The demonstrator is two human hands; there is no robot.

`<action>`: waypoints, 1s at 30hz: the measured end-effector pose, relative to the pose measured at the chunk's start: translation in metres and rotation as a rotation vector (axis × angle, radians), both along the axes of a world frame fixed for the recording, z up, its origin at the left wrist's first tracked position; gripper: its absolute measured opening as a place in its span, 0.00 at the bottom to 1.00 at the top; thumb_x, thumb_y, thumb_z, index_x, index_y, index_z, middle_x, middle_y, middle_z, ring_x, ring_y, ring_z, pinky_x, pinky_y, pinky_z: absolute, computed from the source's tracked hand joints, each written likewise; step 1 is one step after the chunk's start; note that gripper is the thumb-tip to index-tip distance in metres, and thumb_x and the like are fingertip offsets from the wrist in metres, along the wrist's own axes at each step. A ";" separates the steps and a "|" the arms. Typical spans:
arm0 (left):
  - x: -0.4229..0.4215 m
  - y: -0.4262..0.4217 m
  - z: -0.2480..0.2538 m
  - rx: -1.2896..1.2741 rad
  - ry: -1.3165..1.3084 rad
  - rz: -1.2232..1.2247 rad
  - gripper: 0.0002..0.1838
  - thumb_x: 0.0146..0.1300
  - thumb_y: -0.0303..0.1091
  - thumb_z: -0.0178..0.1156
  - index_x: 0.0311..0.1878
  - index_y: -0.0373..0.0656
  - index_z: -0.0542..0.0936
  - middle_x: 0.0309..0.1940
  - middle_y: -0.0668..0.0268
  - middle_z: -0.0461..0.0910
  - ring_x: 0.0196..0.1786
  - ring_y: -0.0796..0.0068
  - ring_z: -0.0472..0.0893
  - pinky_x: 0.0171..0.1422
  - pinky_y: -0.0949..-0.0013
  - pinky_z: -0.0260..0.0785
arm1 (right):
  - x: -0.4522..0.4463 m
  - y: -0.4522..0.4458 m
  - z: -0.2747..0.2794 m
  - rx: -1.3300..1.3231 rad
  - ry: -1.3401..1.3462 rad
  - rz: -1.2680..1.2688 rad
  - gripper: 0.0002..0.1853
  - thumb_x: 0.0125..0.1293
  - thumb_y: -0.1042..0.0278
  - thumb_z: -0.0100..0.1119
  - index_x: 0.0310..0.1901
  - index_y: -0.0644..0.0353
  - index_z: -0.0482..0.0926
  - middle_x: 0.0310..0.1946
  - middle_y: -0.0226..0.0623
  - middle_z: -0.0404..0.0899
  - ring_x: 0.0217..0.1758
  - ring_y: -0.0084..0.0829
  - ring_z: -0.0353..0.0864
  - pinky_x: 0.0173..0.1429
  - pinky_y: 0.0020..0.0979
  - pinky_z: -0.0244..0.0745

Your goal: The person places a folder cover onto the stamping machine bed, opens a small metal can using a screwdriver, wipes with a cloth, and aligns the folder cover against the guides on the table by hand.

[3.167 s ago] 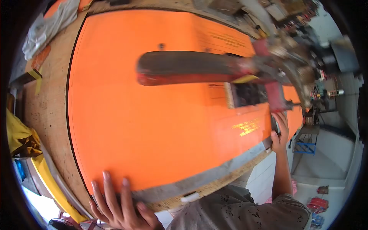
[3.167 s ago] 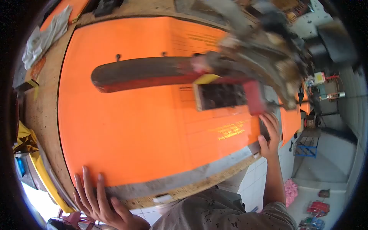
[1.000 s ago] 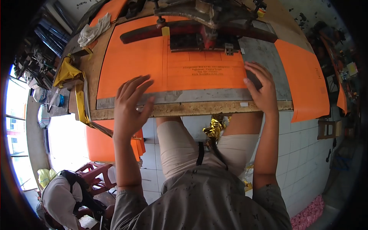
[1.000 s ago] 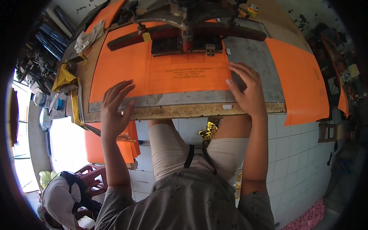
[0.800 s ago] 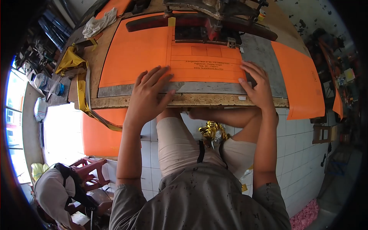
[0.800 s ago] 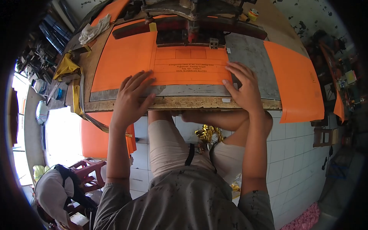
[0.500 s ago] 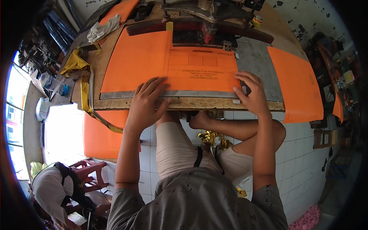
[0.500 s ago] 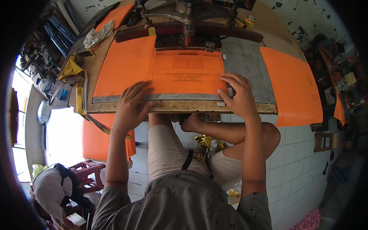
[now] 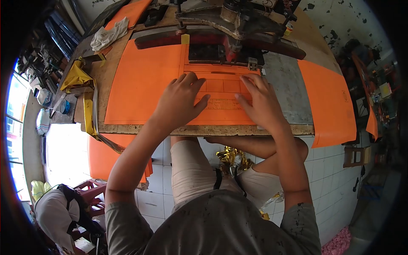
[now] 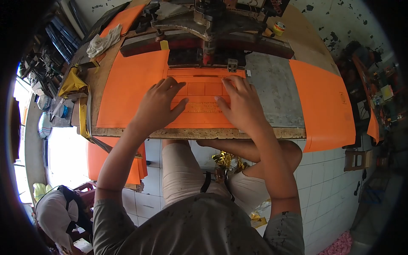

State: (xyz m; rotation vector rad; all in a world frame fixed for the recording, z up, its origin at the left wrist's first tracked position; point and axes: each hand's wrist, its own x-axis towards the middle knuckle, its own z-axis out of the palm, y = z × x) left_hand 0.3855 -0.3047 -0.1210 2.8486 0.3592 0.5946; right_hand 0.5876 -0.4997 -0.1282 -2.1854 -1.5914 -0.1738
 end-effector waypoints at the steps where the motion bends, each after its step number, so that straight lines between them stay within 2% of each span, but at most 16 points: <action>1: 0.007 0.001 -0.004 0.020 0.016 0.015 0.28 0.74 0.44 0.69 0.69 0.35 0.83 0.53 0.54 0.83 0.57 0.53 0.86 0.64 0.52 0.79 | 0.000 0.008 -0.004 -0.009 -0.035 -0.026 0.29 0.76 0.55 0.71 0.69 0.69 0.83 0.67 0.45 0.77 0.71 0.45 0.76 0.76 0.47 0.72; 7: 0.025 0.005 -0.018 -0.103 0.080 0.069 0.34 0.75 0.48 0.66 0.72 0.28 0.78 0.50 0.47 0.84 0.48 0.47 0.89 0.54 0.50 0.83 | -0.003 0.020 -0.017 -0.007 -0.088 -0.055 0.33 0.75 0.54 0.73 0.69 0.74 0.81 0.60 0.47 0.74 0.65 0.45 0.75 0.73 0.47 0.74; 25: 0.031 0.008 -0.019 -0.118 0.069 0.063 0.34 0.74 0.47 0.67 0.74 0.31 0.78 0.47 0.47 0.86 0.44 0.47 0.90 0.50 0.50 0.84 | -0.002 0.021 -0.017 -0.011 -0.048 -0.070 0.35 0.73 0.54 0.73 0.72 0.73 0.79 0.64 0.49 0.73 0.67 0.46 0.75 0.73 0.48 0.74; 30: 0.034 0.010 -0.017 -0.100 0.077 0.045 0.35 0.72 0.47 0.65 0.73 0.28 0.79 0.44 0.48 0.86 0.41 0.49 0.90 0.48 0.51 0.85 | -0.005 0.024 -0.016 -0.008 -0.068 -0.082 0.35 0.73 0.53 0.74 0.72 0.73 0.80 0.62 0.48 0.73 0.66 0.46 0.75 0.71 0.47 0.75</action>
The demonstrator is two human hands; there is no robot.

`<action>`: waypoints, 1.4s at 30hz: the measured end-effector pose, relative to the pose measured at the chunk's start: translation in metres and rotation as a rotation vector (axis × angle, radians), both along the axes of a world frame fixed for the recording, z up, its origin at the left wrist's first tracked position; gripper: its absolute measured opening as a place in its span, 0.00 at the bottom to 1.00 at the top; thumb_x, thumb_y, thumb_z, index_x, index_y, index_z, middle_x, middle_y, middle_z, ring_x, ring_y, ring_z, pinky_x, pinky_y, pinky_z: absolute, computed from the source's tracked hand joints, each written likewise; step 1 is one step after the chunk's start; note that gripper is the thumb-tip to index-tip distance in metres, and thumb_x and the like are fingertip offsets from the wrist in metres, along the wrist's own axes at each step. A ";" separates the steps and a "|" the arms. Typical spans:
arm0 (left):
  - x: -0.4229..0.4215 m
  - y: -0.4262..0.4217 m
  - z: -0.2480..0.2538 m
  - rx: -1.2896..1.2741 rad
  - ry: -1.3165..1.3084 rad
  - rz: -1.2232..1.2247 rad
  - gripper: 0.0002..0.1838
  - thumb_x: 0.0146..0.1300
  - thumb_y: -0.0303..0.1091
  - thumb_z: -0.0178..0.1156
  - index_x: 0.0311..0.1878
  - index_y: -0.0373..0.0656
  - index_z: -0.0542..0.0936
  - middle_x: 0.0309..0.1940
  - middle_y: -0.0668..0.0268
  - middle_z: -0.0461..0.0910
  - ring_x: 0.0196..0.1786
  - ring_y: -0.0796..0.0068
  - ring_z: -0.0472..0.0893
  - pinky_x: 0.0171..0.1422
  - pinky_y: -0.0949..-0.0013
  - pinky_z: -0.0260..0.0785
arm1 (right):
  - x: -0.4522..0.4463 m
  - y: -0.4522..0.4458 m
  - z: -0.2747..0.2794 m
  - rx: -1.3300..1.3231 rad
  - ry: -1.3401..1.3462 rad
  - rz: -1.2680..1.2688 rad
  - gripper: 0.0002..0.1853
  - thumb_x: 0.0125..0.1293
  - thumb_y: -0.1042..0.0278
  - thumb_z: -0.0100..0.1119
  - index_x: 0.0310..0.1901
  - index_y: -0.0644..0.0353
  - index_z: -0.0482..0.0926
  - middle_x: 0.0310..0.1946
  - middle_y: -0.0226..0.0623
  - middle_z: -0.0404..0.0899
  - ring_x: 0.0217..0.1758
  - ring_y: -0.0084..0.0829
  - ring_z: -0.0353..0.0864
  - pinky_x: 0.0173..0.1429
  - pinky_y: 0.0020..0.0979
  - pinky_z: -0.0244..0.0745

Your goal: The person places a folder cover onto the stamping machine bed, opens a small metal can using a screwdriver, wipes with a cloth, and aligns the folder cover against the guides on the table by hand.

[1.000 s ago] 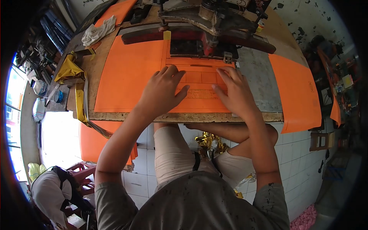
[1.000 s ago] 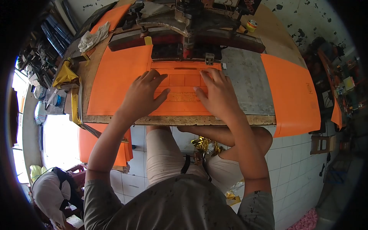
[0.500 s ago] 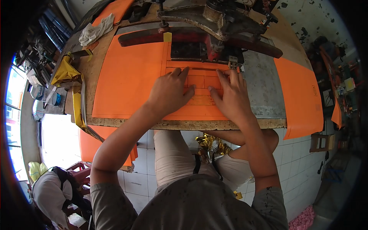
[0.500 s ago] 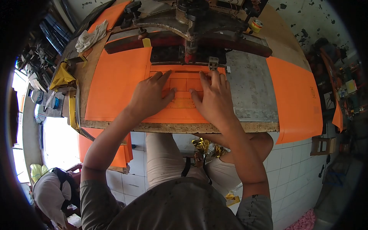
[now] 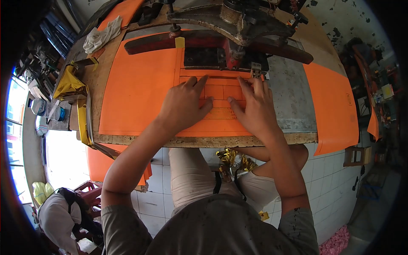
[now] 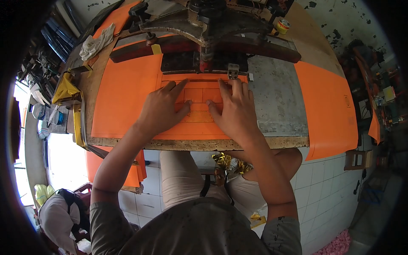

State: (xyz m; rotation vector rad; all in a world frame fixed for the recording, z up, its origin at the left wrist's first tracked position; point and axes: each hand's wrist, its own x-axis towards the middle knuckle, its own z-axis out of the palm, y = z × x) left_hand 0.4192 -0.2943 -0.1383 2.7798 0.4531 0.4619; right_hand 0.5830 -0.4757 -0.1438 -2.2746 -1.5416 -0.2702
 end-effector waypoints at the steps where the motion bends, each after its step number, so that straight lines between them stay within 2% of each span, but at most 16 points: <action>1: 0.000 0.000 0.000 0.004 -0.001 0.001 0.35 0.72 0.48 0.65 0.73 0.28 0.79 0.43 0.49 0.86 0.41 0.49 0.90 0.48 0.51 0.85 | 0.000 0.000 0.000 0.005 -0.002 0.001 0.35 0.73 0.53 0.74 0.72 0.72 0.80 0.61 0.48 0.73 0.66 0.46 0.75 0.71 0.46 0.75; 4: 0.001 0.000 0.001 -0.040 0.036 0.020 0.34 0.72 0.46 0.67 0.74 0.33 0.78 0.46 0.48 0.86 0.43 0.46 0.90 0.48 0.48 0.84 | 0.000 -0.001 -0.001 0.004 -0.005 0.004 0.34 0.73 0.53 0.74 0.71 0.72 0.80 0.60 0.47 0.73 0.65 0.46 0.75 0.70 0.47 0.75; 25: 0.000 -0.001 -0.001 -0.020 0.002 0.021 0.34 0.72 0.46 0.67 0.74 0.34 0.79 0.46 0.48 0.86 0.43 0.46 0.90 0.48 0.48 0.83 | -0.001 -0.003 0.000 0.005 0.012 0.008 0.33 0.73 0.53 0.74 0.70 0.72 0.82 0.62 0.47 0.73 0.67 0.46 0.75 0.72 0.47 0.74; 28: -0.007 -0.003 0.001 -0.038 -0.014 0.015 0.33 0.72 0.44 0.68 0.73 0.33 0.79 0.48 0.50 0.85 0.46 0.48 0.89 0.50 0.49 0.83 | -0.001 -0.010 0.002 0.036 0.037 0.032 0.33 0.74 0.54 0.73 0.70 0.72 0.81 0.64 0.46 0.73 0.68 0.46 0.75 0.73 0.46 0.74; 34: -0.061 -0.008 0.020 -0.124 -0.068 -0.042 0.29 0.70 0.36 0.71 0.72 0.36 0.81 0.56 0.54 0.82 0.62 0.51 0.84 0.66 0.51 0.77 | 0.005 -0.056 0.015 0.003 0.103 0.036 0.29 0.76 0.59 0.71 0.72 0.66 0.81 0.70 0.42 0.74 0.73 0.46 0.74 0.78 0.49 0.70; 35: -0.074 -0.007 0.023 -0.117 -0.057 -0.007 0.29 0.70 0.35 0.71 0.72 0.37 0.82 0.59 0.54 0.82 0.65 0.50 0.82 0.69 0.50 0.76 | 0.009 -0.067 0.015 0.002 0.131 0.027 0.28 0.75 0.60 0.71 0.72 0.62 0.81 0.75 0.40 0.74 0.78 0.46 0.72 0.81 0.51 0.66; 38: -0.110 0.000 0.023 -0.098 -0.047 0.096 0.28 0.68 0.33 0.70 0.72 0.39 0.83 0.66 0.53 0.81 0.72 0.47 0.79 0.77 0.48 0.72 | 0.021 -0.092 0.020 -0.021 0.123 0.080 0.29 0.74 0.61 0.72 0.73 0.61 0.81 0.79 0.39 0.72 0.82 0.47 0.69 0.84 0.51 0.64; 39: -0.122 0.005 0.019 -0.090 -0.059 0.128 0.28 0.68 0.32 0.70 0.71 0.39 0.83 0.69 0.53 0.81 0.74 0.46 0.78 0.78 0.47 0.71 | 0.024 -0.099 0.018 -0.052 0.163 0.074 0.31 0.73 0.63 0.70 0.76 0.60 0.79 0.83 0.38 0.71 0.87 0.47 0.65 0.87 0.52 0.56; 41: -0.141 0.012 0.018 -0.107 -0.022 0.193 0.29 0.68 0.32 0.67 0.73 0.40 0.82 0.78 0.53 0.77 0.82 0.45 0.73 0.85 0.45 0.65 | 0.027 -0.106 0.017 -0.079 0.179 0.094 0.32 0.72 0.64 0.70 0.77 0.60 0.78 0.84 0.38 0.71 0.88 0.47 0.64 0.88 0.51 0.55; 42: -0.147 0.015 0.016 -0.093 -0.002 0.205 0.29 0.69 0.33 0.67 0.74 0.40 0.82 0.79 0.53 0.76 0.83 0.45 0.72 0.86 0.45 0.63 | 0.027 -0.107 0.018 -0.094 0.188 0.103 0.33 0.72 0.64 0.70 0.77 0.60 0.78 0.84 0.38 0.71 0.88 0.47 0.64 0.88 0.51 0.55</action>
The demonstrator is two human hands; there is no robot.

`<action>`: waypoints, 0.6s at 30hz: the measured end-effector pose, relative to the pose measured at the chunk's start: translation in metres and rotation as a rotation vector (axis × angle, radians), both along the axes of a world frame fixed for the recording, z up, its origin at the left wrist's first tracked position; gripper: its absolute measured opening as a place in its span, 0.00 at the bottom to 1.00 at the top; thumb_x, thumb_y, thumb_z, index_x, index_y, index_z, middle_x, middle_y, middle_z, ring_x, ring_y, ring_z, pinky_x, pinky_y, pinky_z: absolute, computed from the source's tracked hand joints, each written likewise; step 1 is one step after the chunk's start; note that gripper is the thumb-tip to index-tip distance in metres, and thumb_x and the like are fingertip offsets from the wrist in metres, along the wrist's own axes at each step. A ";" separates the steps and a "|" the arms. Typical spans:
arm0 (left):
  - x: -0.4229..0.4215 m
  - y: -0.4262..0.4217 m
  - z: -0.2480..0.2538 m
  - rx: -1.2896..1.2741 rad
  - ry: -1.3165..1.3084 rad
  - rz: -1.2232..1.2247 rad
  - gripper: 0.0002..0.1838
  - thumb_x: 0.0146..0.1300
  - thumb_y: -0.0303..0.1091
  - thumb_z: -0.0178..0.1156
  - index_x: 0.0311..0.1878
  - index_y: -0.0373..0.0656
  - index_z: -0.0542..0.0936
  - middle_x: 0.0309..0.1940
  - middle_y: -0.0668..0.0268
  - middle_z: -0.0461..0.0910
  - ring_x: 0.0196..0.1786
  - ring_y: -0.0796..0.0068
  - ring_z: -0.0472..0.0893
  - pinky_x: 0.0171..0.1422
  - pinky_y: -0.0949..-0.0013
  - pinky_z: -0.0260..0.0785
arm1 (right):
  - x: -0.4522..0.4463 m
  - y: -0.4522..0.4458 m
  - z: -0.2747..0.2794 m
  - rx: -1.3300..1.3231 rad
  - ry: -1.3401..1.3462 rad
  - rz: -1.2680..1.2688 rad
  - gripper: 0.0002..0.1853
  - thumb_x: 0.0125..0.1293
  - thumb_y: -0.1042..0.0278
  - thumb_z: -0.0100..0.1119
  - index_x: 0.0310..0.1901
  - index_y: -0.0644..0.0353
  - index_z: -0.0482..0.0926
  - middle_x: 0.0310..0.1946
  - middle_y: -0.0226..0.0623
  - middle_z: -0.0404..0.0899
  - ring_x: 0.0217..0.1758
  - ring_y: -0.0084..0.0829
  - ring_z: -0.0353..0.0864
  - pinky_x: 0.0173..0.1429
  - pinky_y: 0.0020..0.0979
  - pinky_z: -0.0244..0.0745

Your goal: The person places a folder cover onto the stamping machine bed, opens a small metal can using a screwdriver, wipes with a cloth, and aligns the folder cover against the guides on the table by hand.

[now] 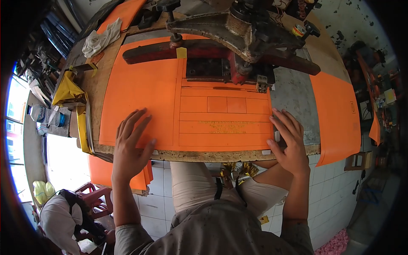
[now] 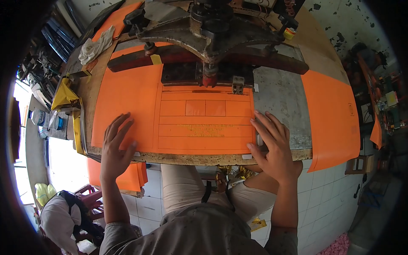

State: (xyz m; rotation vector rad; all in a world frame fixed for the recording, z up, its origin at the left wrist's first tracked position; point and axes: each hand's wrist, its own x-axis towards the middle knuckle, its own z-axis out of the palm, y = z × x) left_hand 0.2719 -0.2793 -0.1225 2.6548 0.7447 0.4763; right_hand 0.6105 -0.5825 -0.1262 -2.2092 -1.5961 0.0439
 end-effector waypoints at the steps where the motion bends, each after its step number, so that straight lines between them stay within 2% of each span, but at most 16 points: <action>1: -0.005 0.002 -0.002 0.011 0.021 0.012 0.30 0.69 0.35 0.66 0.74 0.41 0.82 0.80 0.53 0.75 0.84 0.45 0.71 0.87 0.44 0.62 | 0.000 0.000 -0.001 -0.016 0.004 -0.003 0.33 0.72 0.63 0.70 0.77 0.60 0.78 0.84 0.38 0.72 0.89 0.47 0.64 0.88 0.51 0.55; 5: -0.012 0.012 -0.006 0.000 0.085 0.003 0.32 0.72 0.39 0.64 0.78 0.42 0.80 0.84 0.54 0.71 0.87 0.44 0.66 0.91 0.43 0.56 | 0.001 0.004 -0.001 -0.054 -0.016 -0.006 0.34 0.73 0.62 0.68 0.79 0.61 0.77 0.84 0.38 0.72 0.89 0.47 0.63 0.88 0.51 0.54; 9: -0.003 0.015 -0.004 -0.026 0.067 -0.007 0.33 0.71 0.36 0.65 0.78 0.41 0.79 0.85 0.53 0.70 0.89 0.45 0.64 0.93 0.42 0.52 | 0.006 0.009 -0.002 -0.046 -0.070 -0.020 0.33 0.75 0.57 0.69 0.78 0.59 0.78 0.84 0.35 0.72 0.88 0.46 0.65 0.86 0.53 0.58; 11: 0.002 0.018 -0.004 -0.046 0.042 -0.015 0.33 0.68 0.32 0.66 0.78 0.39 0.79 0.85 0.52 0.69 0.89 0.46 0.64 0.93 0.41 0.50 | 0.008 0.010 -0.002 -0.042 -0.052 -0.027 0.33 0.75 0.56 0.69 0.78 0.58 0.78 0.84 0.34 0.72 0.88 0.46 0.65 0.87 0.53 0.57; 15: 0.008 0.021 -0.007 -0.020 0.051 -0.011 0.33 0.69 0.31 0.66 0.79 0.40 0.78 0.86 0.53 0.69 0.89 0.48 0.63 0.94 0.41 0.48 | 0.014 0.012 -0.006 -0.031 0.001 -0.030 0.32 0.76 0.59 0.67 0.79 0.57 0.77 0.84 0.34 0.72 0.90 0.45 0.61 0.91 0.52 0.50; 18: 0.010 0.019 -0.009 0.009 0.048 -0.007 0.34 0.69 0.32 0.66 0.80 0.41 0.78 0.86 0.54 0.69 0.90 0.49 0.62 0.94 0.42 0.48 | 0.019 0.012 -0.008 -0.024 -0.012 -0.027 0.32 0.77 0.58 0.67 0.79 0.56 0.77 0.85 0.33 0.71 0.91 0.44 0.61 0.91 0.52 0.50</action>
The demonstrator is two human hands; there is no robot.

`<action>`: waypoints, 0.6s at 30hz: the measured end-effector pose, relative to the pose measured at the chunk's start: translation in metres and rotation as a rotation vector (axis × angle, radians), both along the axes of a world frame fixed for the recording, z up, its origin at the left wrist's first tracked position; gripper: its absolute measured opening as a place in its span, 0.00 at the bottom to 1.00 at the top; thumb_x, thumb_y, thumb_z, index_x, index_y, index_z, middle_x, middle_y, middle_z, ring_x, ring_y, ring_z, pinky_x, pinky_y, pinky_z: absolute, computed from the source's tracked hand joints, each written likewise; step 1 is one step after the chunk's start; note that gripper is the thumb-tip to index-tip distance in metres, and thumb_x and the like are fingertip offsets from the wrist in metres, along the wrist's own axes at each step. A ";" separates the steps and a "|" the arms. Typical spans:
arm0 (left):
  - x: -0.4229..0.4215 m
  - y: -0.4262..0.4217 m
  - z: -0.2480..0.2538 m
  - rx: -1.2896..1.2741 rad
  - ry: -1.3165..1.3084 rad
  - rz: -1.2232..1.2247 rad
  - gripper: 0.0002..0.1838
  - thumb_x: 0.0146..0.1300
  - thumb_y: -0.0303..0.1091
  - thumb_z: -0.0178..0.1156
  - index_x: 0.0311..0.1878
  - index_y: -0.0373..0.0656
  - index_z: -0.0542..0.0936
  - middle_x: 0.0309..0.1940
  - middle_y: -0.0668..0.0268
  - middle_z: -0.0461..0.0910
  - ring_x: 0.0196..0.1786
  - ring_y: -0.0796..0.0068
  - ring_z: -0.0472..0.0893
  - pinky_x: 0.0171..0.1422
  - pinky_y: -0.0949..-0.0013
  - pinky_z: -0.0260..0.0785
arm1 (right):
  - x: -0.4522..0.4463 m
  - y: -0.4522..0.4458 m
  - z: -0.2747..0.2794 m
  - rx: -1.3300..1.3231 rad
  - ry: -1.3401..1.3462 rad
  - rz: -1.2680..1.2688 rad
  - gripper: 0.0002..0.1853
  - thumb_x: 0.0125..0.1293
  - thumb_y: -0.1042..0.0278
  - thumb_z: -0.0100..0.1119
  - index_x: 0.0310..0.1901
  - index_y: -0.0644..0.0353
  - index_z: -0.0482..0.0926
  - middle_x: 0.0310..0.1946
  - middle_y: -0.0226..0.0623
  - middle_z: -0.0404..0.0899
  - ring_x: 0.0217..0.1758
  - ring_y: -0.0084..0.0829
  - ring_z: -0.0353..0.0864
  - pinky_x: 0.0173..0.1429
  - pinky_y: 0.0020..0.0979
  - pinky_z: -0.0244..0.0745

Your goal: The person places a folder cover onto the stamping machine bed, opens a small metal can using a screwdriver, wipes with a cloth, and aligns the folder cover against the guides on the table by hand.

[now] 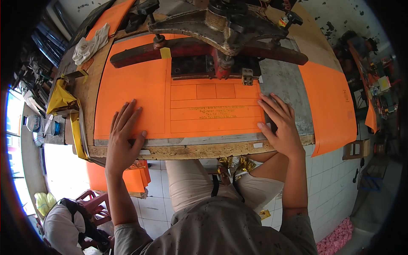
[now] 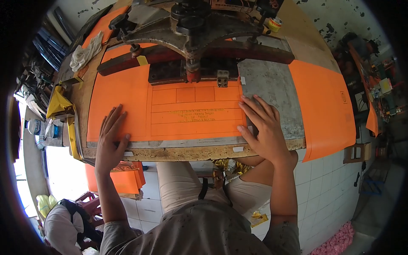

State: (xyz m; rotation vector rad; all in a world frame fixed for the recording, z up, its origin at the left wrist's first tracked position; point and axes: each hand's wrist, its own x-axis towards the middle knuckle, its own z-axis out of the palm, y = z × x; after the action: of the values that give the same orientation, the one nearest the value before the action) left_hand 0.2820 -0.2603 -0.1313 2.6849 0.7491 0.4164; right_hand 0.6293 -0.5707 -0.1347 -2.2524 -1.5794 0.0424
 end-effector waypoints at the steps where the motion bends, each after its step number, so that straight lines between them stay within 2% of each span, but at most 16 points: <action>1: 0.000 -0.001 0.000 0.007 0.000 0.001 0.34 0.70 0.32 0.66 0.80 0.41 0.77 0.86 0.55 0.69 0.90 0.50 0.62 0.94 0.42 0.48 | 0.000 -0.001 -0.002 0.005 -0.012 -0.002 0.32 0.77 0.56 0.67 0.79 0.57 0.77 0.84 0.32 0.72 0.90 0.44 0.61 0.91 0.53 0.51; 6: 0.001 -0.003 -0.004 0.037 -0.014 0.004 0.34 0.70 0.33 0.65 0.80 0.42 0.77 0.86 0.56 0.69 0.90 0.51 0.62 0.94 0.41 0.48 | 0.002 -0.001 -0.004 0.036 -0.020 0.006 0.32 0.78 0.51 0.66 0.78 0.57 0.78 0.84 0.31 0.73 0.89 0.44 0.63 0.90 0.53 0.52; 14: 0.001 -0.005 -0.004 0.045 -0.037 0.016 0.33 0.70 0.32 0.62 0.79 0.44 0.79 0.85 0.56 0.70 0.90 0.49 0.62 0.95 0.42 0.47 | 0.001 -0.001 -0.004 0.044 -0.014 -0.001 0.32 0.77 0.54 0.67 0.78 0.57 0.78 0.83 0.33 0.73 0.90 0.43 0.62 0.90 0.53 0.52; 18: -0.011 -0.002 -0.008 0.136 -0.143 0.081 0.30 0.70 0.32 0.63 0.76 0.43 0.81 0.81 0.57 0.75 0.86 0.50 0.69 0.91 0.43 0.56 | -0.002 0.000 0.001 0.033 -0.022 -0.016 0.33 0.75 0.55 0.69 0.78 0.57 0.79 0.83 0.34 0.74 0.90 0.44 0.63 0.89 0.53 0.52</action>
State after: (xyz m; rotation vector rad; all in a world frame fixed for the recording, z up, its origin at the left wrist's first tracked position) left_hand 0.2705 -0.2624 -0.1391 2.7194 0.8164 0.6956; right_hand 0.6272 -0.5711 -0.1340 -2.2478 -1.5615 -0.0125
